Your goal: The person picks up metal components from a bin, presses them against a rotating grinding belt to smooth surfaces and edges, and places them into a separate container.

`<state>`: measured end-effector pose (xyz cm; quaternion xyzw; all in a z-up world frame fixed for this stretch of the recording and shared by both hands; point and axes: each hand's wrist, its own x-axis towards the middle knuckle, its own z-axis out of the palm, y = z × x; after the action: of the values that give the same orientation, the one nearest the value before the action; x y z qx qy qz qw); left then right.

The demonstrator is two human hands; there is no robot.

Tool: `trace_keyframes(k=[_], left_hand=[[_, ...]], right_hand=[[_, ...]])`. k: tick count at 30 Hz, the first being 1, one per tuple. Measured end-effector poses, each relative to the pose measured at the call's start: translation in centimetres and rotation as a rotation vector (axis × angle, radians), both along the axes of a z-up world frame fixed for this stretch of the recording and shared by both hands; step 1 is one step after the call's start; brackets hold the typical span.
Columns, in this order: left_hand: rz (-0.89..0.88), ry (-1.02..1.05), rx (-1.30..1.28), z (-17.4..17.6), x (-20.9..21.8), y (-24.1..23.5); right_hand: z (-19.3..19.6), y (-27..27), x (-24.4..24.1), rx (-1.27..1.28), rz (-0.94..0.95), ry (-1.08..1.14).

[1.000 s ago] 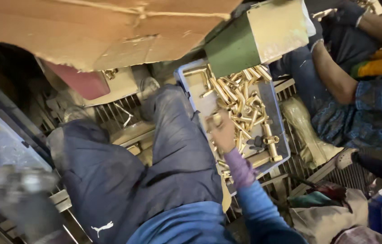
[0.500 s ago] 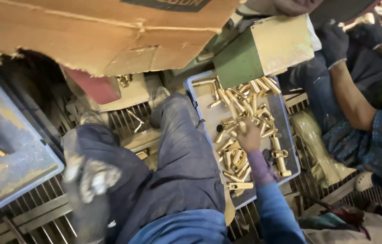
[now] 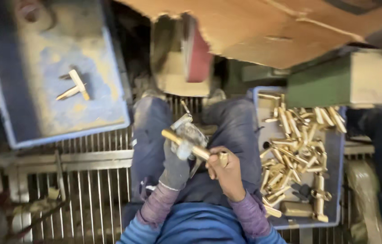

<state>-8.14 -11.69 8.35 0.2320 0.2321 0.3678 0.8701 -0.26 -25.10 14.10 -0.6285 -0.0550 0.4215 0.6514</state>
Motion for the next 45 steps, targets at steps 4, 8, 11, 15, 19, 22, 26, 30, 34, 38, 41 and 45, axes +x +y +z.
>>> trace_keyframes(k=[4,8,11,15,19,22,26,30,34,38,41,45], left_hand=[[0.085,0.173,-0.255,0.3,-2.2,1.7],[0.069,0.231,-0.088,3.9,-2.7,2.9],[0.028,0.337,0.016,5.9,-3.0,3.1],[-0.056,0.314,0.105,6.9,-3.1,3.3],[-0.179,0.436,0.165,6.1,-3.3,3.5],[-0.186,0.380,0.177,5.2,-3.0,3.9],[-0.253,0.292,0.169,5.0,-3.1,4.0],[-0.299,0.263,0.189,5.5,-3.2,4.4],[-0.344,0.306,0.303,7.2,-2.5,5.0],[-0.244,0.481,0.408,8.5,-0.7,3.3],[-0.179,0.436,0.267,8.2,0.1,1.9],[-0.212,0.320,0.297,7.0,-0.8,1.7]], right_hand=[[4.1,2.5,-0.7,-0.030,0.284,-1.023],[5.2,3.3,-1.6,-0.069,0.234,-1.102],[4.0,2.2,-1.4,-0.039,0.230,-1.157],[0.5,-0.1,0.1,-0.248,0.315,-0.327],[-1.3,-1.0,1.1,0.048,0.322,0.373],[-1.0,-1.2,0.9,0.014,0.390,0.271],[-1.3,-1.1,1.0,-0.022,0.414,0.207],[-1.2,-0.9,0.9,0.100,0.517,-0.082],[-1.4,-0.7,0.9,-0.041,0.479,0.022],[-2.6,-1.4,-0.8,-0.036,0.454,0.177],[-3.1,-2.0,-2.3,0.073,0.376,0.584],[-3.4,-2.4,-2.7,0.261,0.383,0.874]])
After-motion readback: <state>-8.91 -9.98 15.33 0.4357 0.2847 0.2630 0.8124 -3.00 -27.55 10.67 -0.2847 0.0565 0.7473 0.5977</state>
